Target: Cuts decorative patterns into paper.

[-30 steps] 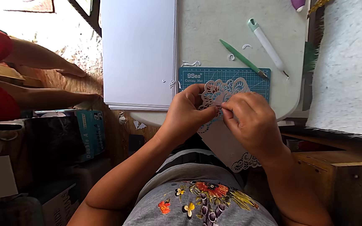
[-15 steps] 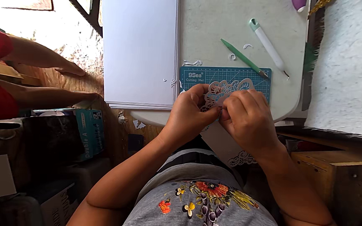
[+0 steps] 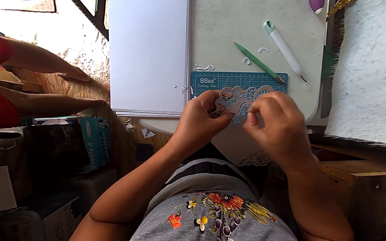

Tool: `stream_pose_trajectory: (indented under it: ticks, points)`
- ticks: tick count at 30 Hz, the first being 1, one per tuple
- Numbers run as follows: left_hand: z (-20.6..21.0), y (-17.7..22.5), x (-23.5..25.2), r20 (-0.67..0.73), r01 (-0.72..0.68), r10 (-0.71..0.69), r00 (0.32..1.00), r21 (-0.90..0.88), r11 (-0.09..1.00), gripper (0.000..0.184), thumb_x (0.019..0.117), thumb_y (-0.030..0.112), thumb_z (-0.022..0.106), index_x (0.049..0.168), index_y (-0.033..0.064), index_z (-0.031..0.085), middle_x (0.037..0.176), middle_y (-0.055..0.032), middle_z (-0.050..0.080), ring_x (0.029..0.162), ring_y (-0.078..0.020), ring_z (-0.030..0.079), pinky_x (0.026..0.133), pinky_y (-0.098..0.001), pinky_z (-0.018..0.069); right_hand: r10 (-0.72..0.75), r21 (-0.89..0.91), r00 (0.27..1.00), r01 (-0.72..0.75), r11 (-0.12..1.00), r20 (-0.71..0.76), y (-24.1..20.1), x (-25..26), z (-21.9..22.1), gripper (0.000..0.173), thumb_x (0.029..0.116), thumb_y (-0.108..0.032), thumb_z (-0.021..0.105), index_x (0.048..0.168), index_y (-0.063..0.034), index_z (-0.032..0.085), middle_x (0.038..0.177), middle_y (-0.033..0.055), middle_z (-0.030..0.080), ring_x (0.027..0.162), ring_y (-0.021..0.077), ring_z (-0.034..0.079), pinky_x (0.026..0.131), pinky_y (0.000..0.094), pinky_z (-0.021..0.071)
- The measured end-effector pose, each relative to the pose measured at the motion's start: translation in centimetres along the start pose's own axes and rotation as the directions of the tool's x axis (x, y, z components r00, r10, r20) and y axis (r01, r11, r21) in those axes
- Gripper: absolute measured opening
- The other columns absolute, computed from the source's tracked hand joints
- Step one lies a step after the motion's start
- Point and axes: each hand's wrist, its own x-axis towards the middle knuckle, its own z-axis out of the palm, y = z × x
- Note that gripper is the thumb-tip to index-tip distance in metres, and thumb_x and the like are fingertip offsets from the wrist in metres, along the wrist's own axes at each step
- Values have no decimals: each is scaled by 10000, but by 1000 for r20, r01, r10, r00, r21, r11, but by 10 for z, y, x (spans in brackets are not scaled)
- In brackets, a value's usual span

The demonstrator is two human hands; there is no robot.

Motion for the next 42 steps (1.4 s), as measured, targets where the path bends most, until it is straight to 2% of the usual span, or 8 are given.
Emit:
stream_pose_trajectory:
  ticks: [6, 10, 16, 21, 24, 28, 34, 42]
  points:
    - [-5, -5, 4, -21, 109, -113, 993, -147, 983, 167, 1008, 21, 559, 1159, 19, 631, 929, -4, 720, 804, -41, 695, 736, -209, 587, 84, -28, 927, -79, 996, 365, 16, -25, -33, 171, 955, -80, 596, 878, 14, 717, 794, 156, 651, 763, 336, 668, 695, 502, 533]
    - [-4, -6, 5, -2, 137, -140, 990, -198, 971, 174, 1033, 35, 518, 1177, 22, 615, 937, -6, 705, 811, -49, 691, 736, -225, 592, 91, 60, 980, -103, 993, 178, 6, -26, -18, 287, 880, 28, 521, 1057, 7, 746, 955, 168, 698, 891, 322, 677, 784, 463, 547]
    - [-2, -6, 4, 6, 141, -143, 990, -215, 966, 181, 1029, 29, 528, 1187, 25, 614, 953, -9, 710, 819, -58, 695, 743, -229, 594, 44, 184, 999, -40, 982, -18, 1, -26, 20, 200, 867, -77, 494, 740, -28, 639, 814, 133, 644, 833, 256, 634, 710, 362, 485]
    - [-1, -5, -2, -21, 133, -140, 990, -188, 973, 181, 1031, 45, 547, 1198, 68, 613, 954, 12, 706, 785, -41, 687, 703, -212, 591, 89, 222, 995, -76, 972, -50, -3, -26, 30, 178, 981, -141, 620, 899, -7, 703, 833, 121, 671, 805, 217, 653, 732, 320, 525]
    - [0, -6, -2, -18, 132, -139, 990, -211, 968, 190, 1026, 33, 556, 1205, 68, 608, 943, 16, 711, 789, -41, 693, 716, -211, 594, 99, 239, 993, -81, 968, -66, -5, -24, 27, 188, 933, -6, 559, 1004, 25, 731, 926, 154, 696, 882, 235, 670, 801, 314, 543]
    - [0, -3, -3, -7, 154, -160, 987, -223, 962, 167, 1029, 38, 547, 1182, 66, 610, 942, 12, 705, 795, -45, 693, 720, -216, 596, 90, 291, 991, -57, 955, -104, -6, -22, 29, 179, 866, -51, 504, 787, -2, 657, 878, 144, 642, 900, 226, 632, 778, 294, 503]
    - [-1, -1, -3, 32, 147, -143, 989, -228, 963, 298, 937, -63, 621, 1214, 44, 591, 989, -13, 705, 827, -64, 698, 739, -220, 600, 142, 274, 974, -90, 958, -176, -10, -18, 34, 138, 944, -49, 660, 1031, 49, 700, 934, 155, 678, 868, 188, 658, 791, 258, 549]
    - [-2, -1, -4, 19, 131, -130, 991, -225, 966, 240, 947, -59, 606, 1162, 49, 614, 941, 2, 706, 799, -51, 694, 723, -209, 598, 129, 240, 974, -83, 967, -187, -12, -17, 34, 156, 954, -63, 686, 1057, 47, 725, 944, 161, 676, 901, 206, 656, 822, 262, 538]
